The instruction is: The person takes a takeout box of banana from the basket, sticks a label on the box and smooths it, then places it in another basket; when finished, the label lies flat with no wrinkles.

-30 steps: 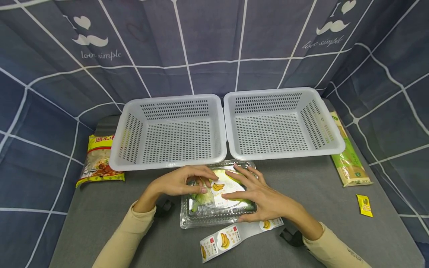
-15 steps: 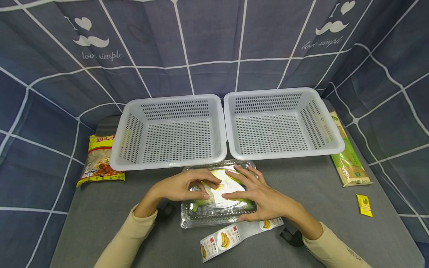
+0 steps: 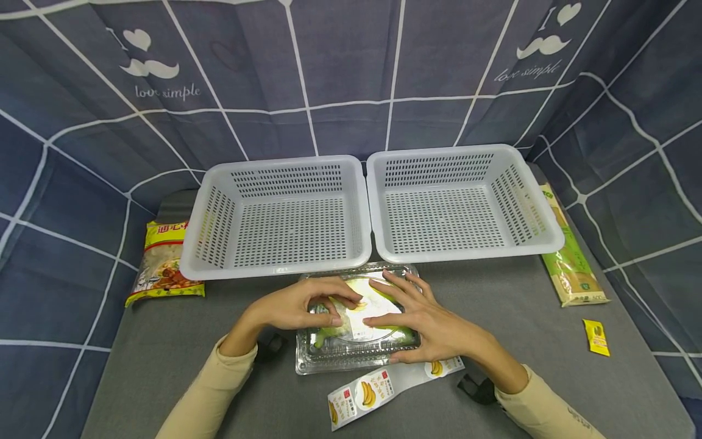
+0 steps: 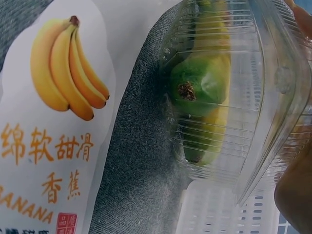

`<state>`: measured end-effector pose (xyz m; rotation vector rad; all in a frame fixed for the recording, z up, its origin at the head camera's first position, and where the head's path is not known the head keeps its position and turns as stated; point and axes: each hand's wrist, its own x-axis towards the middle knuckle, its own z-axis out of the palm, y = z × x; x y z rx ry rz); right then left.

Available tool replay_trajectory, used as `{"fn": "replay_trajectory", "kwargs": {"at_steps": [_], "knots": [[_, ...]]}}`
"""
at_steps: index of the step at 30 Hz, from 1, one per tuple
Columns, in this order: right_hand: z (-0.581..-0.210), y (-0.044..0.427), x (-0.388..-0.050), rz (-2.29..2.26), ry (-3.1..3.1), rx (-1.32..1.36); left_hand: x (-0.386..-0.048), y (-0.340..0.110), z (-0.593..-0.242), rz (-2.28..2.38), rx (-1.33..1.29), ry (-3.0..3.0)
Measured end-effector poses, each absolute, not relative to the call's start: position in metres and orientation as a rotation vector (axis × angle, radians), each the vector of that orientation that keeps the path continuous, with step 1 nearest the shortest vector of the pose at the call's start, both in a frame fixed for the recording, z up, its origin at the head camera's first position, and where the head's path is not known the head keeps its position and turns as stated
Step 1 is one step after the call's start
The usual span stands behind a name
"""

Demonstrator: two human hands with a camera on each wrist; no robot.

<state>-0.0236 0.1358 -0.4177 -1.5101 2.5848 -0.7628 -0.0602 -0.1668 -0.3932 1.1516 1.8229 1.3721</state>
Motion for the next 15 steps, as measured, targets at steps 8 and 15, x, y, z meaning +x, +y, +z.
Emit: {"fn": "replay_trajectory", "kwargs": {"at_steps": [8, 15], "knots": [[-0.418, 0.135, -0.023, -0.765, 2.586, -1.521, -0.043, -0.194, -0.389, 1.5, 1.144, 1.82], [-0.418, 0.136, -0.023, -0.767, 2.601, -1.536, -0.02, -0.235, -0.392, 1.59, 0.988, 2.01]]}}
